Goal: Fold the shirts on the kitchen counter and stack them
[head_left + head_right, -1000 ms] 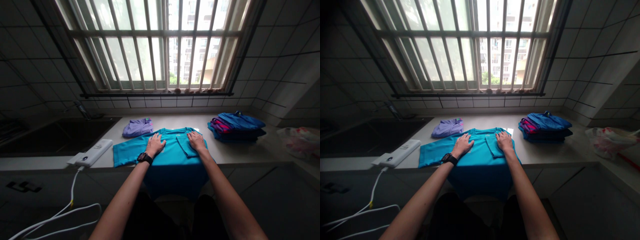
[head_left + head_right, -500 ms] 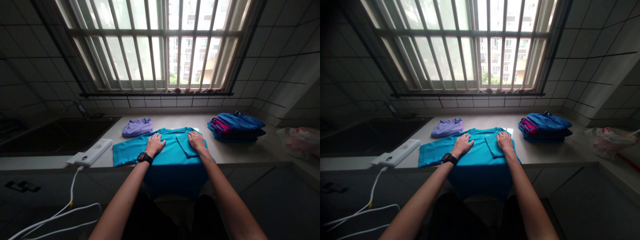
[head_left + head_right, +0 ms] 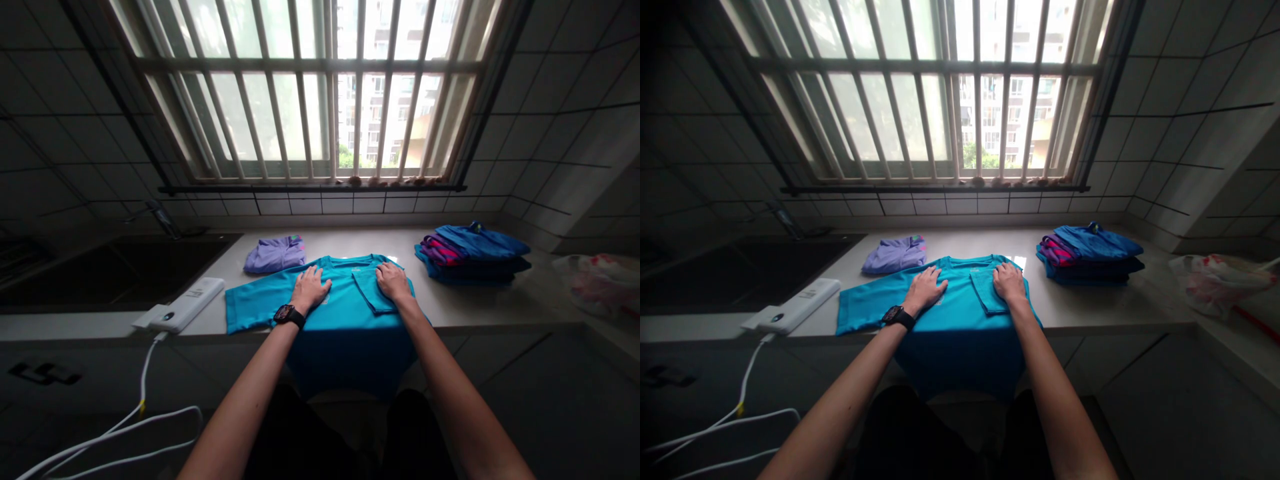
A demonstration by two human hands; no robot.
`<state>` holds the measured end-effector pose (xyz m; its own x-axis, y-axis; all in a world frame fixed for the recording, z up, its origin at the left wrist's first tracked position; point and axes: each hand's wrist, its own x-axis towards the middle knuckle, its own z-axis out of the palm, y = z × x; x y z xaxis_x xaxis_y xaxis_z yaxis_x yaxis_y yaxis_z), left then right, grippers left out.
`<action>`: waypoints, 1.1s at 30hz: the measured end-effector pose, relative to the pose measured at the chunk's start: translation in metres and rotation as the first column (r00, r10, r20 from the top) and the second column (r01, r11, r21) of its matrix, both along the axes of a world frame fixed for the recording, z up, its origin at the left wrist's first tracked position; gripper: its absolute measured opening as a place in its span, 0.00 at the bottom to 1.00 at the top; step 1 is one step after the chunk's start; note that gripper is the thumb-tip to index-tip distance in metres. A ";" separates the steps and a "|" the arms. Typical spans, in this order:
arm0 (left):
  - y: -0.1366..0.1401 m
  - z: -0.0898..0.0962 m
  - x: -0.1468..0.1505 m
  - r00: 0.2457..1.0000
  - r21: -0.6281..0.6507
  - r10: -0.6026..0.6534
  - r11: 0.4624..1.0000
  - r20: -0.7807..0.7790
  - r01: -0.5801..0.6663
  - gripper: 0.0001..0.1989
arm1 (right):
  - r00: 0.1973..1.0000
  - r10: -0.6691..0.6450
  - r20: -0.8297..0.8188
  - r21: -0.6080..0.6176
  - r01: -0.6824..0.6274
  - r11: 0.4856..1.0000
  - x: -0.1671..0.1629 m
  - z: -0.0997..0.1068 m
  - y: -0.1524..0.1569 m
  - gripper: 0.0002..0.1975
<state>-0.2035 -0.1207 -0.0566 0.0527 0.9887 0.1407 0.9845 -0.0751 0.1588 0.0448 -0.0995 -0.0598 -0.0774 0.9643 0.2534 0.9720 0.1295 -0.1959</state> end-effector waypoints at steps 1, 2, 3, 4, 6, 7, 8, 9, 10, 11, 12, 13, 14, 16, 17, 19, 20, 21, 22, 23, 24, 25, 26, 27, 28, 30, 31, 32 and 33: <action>0.000 0.000 0.000 1.000 0.001 0.002 1.000 0.000 -0.002 0.28 | 1.000 -0.001 -0.003 0.000 0.001 1.000 0.000 0.000 0.000 0.21; 0.000 0.000 0.000 1.000 0.000 0.003 1.000 -0.001 -0.003 0.28 | 1.000 -0.002 -0.004 -0.001 0.002 1.000 0.000 0.000 0.000 0.21; 0.000 -0.001 0.000 1.000 -0.002 0.004 1.000 -0.002 -0.004 0.28 | 1.000 -0.001 -0.004 -0.001 0.001 1.000 0.000 0.000 0.000 0.21; 0.000 0.000 0.000 1.000 -0.003 0.004 1.000 -0.003 -0.004 0.28 | 1.000 0.000 -0.002 -0.001 0.000 1.000 0.000 0.000 0.000 0.21; 0.000 0.000 0.000 1.000 -0.007 0.003 1.000 -0.005 -0.003 0.28 | 1.000 0.006 0.002 -0.001 -0.006 1.000 0.000 0.000 0.001 0.21; 0.000 0.001 0.000 1.000 -0.009 0.002 1.000 -0.006 -0.002 0.28 | 1.000 0.008 0.003 0.000 -0.008 1.000 0.001 0.000 0.001 0.21; -0.001 0.001 0.000 1.000 -0.010 0.001 1.000 -0.006 -0.001 0.28 | 1.000 0.008 0.003 0.001 -0.008 1.000 0.001 0.000 0.001 0.21; -0.001 0.001 0.001 1.000 -0.011 0.000 1.000 -0.006 0.000 0.29 | 1.000 0.008 0.003 0.001 -0.008 1.000 0.001 0.000 0.001 0.20; -0.001 0.002 0.001 1.000 -0.012 -0.001 1.000 -0.005 0.001 0.29 | 1.000 0.006 0.003 0.002 -0.006 1.000 0.001 0.000 0.001 0.20; -0.001 0.002 0.001 1.000 -0.013 -0.002 1.000 -0.005 0.002 0.29 | 1.000 0.004 0.003 0.003 -0.004 1.000 0.001 0.000 0.001 0.20; -0.001 0.002 0.001 1.000 -0.014 -0.002 1.000 -0.005 0.002 0.29 | 1.000 0.002 0.003 0.004 -0.002 1.000 0.001 0.000 0.001 0.20; -0.001 0.002 0.001 1.000 -0.014 -0.001 1.000 -0.006 0.001 0.29 | 1.000 0.000 0.003 0.004 0.000 1.000 0.001 0.000 0.001 0.20; -0.001 0.002 0.001 1.000 -0.015 0.001 1.000 -0.007 -0.001 0.29 | 1.000 -0.001 0.004 0.004 0.001 1.000 0.001 0.000 0.000 0.20; -0.001 0.002 0.001 1.000 -0.014 0.004 1.000 -0.010 -0.004 0.29 | 1.000 0.001 0.005 0.001 -0.001 1.000 0.001 0.000 0.000 0.20; -0.001 0.002 0.001 1.000 -0.014 0.004 1.000 -0.010 -0.005 0.28 | 1.000 0.002 0.005 -0.001 -0.002 1.000 0.000 0.000 0.000 0.21; -0.001 0.002 0.001 1.000 -0.012 0.004 1.000 -0.006 -0.005 0.28 | 1.000 0.005 0.003 -0.005 -0.005 1.000 0.000 0.001 0.000 0.21; -0.001 0.002 0.001 1.000 -0.011 0.004 1.000 -0.003 -0.004 0.28 | 1.000 0.004 -0.001 -0.006 -0.004 1.000 0.000 0.001 0.000 0.21; -0.002 0.002 0.001 1.000 -0.010 0.004 1.000 0.000 -0.004 0.28 | 1.000 0.004 -0.006 -0.007 -0.004 1.000 0.000 0.001 0.000 0.21; -0.002 0.002 0.001 1.000 -0.009 0.003 1.000 0.003 -0.003 0.29 | 1.000 0.004 -0.010 -0.007 -0.004 1.000 0.000 0.000 0.000 0.21; -0.002 0.002 0.001 1.000 -0.006 0.002 1.000 0.005 -0.002 0.29 | 1.000 0.005 -0.012 -0.007 -0.005 1.000 0.001 0.000 0.000 0.21; -0.002 0.002 0.001 1.000 -0.003 0.001 1.000 0.005 -0.001 0.29 | 1.000 0.006 -0.012 -0.006 -0.006 1.000 0.001 0.000 0.000 0.21; -0.001 0.002 0.001 1.000 -0.002 0.000 1.000 0.004 0.000 0.29 | 1.000 0.005 -0.009 -0.005 -0.005 1.000 0.001 0.000 0.001 0.21; -0.001 0.001 0.001 1.000 -0.001 0.001 1.000 0.003 -0.001 0.29 | 1.000 0.004 -0.006 -0.004 -0.004 1.000 0.001 0.000 0.001 0.21; -0.001 0.001 0.001 1.000 -0.002 0.003 1.000 0.000 -0.003 0.29 | 1.000 0.002 -0.002 -0.004 -0.002 1.000 0.001 -0.001 0.001 0.21; -0.001 0.001 0.001 1.000 -0.004 0.005 1.000 -0.002 -0.005 0.29 | 1.000 0.000 0.001 -0.004 0.000 1.000 0.001 0.000 0.000 0.21; -0.001 0.002 0.001 1.000 -0.010 0.006 1.000 -0.006 -0.006 0.29 | 1.000 -0.001 0.001 -0.004 0.001 1.000 0.001 0.000 0.000 0.21; -0.001 0.002 0.001 1.000 -0.012 0.006 1.000 -0.007 -0.006 0.29 | 1.000 0.000 0.000 -0.003 0.000 1.000 0.001 0.000 0.000 0.21; -0.001 0.002 0.001 1.000 -0.012 0.005 1.000 -0.008 -0.005 0.29 | 1.000 0.001 -0.002 -0.003 -0.001 1.000 0.001 0.001 0.000 0.21; -0.002 0.002 0.001 1.000 -0.011 0.004 1.000 -0.008 -0.004 0.29 | 1.000 0.003 -0.003 -0.003 -0.003 1.000 0.001 0.001 0.000 0.21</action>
